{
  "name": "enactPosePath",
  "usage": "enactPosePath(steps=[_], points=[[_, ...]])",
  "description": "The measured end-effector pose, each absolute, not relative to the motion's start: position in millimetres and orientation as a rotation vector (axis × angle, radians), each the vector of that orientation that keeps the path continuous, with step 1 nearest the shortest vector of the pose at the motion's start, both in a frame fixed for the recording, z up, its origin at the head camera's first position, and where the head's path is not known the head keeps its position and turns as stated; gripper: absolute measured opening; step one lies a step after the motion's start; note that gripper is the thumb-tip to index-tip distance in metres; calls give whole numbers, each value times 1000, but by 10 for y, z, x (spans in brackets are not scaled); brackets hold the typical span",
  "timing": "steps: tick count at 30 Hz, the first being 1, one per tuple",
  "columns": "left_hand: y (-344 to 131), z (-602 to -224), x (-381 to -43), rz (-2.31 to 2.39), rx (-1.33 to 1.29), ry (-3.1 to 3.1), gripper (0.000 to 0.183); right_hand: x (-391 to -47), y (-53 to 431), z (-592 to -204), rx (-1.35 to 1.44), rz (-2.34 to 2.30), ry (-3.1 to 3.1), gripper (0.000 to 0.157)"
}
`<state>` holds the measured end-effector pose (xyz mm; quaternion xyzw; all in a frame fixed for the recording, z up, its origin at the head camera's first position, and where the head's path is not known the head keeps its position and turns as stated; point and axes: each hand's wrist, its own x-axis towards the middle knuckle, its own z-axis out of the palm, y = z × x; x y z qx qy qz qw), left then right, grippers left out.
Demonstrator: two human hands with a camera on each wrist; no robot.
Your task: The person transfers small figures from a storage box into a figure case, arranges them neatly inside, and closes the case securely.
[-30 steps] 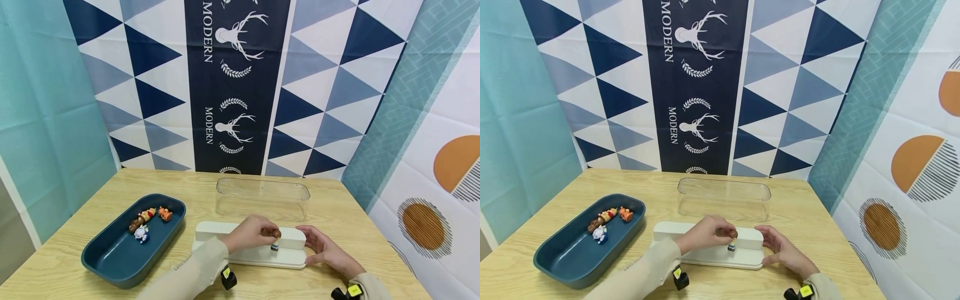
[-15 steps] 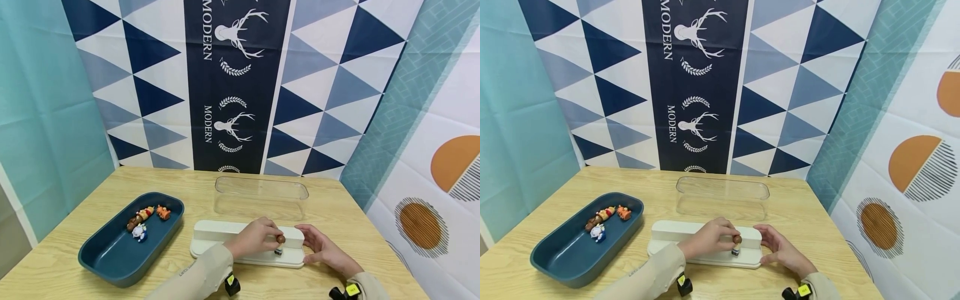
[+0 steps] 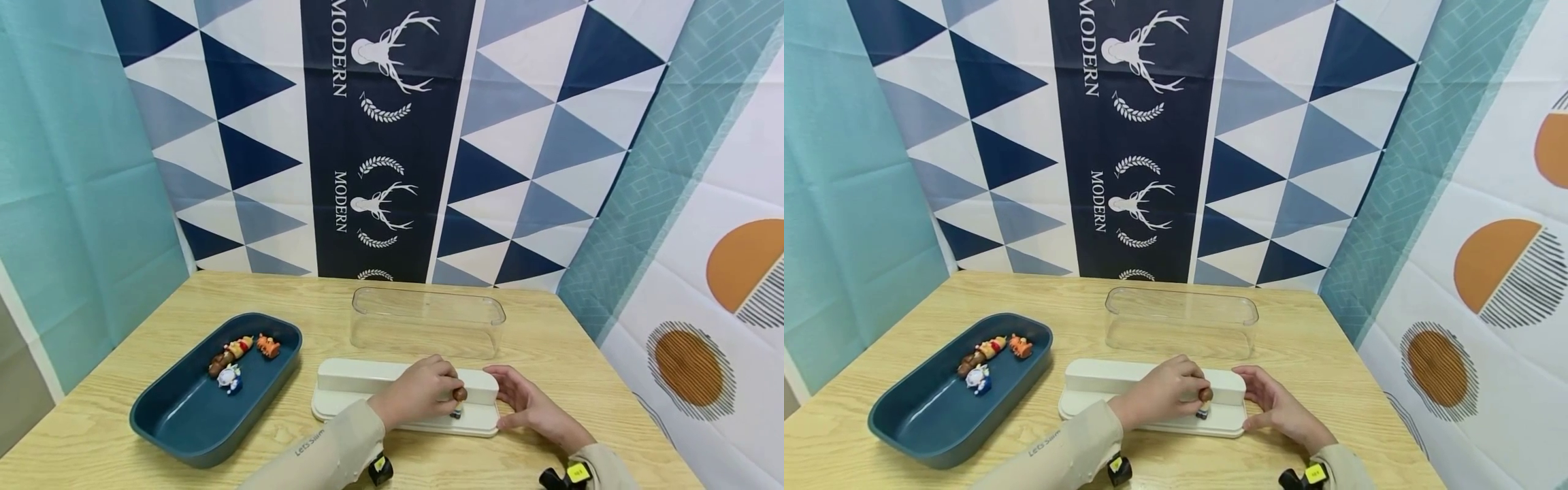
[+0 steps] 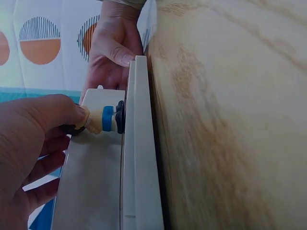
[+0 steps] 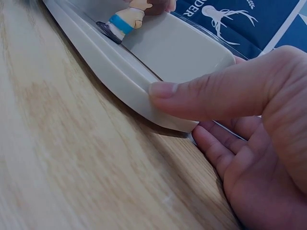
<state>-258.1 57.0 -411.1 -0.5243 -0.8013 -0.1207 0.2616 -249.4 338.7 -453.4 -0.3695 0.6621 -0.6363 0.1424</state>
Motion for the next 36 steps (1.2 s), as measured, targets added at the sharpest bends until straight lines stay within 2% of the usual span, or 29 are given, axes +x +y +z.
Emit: enactPosePath(steps=[19,36], points=[[564,-4072,-2560,-140,-1389,-2160,11,-2487,3372,-4526,-1020,-1823,1948,81],[269,-3960,-2487,19,-1379,-2328,47,-2472,3367,-4508,-1016,-1824,1972,82]])
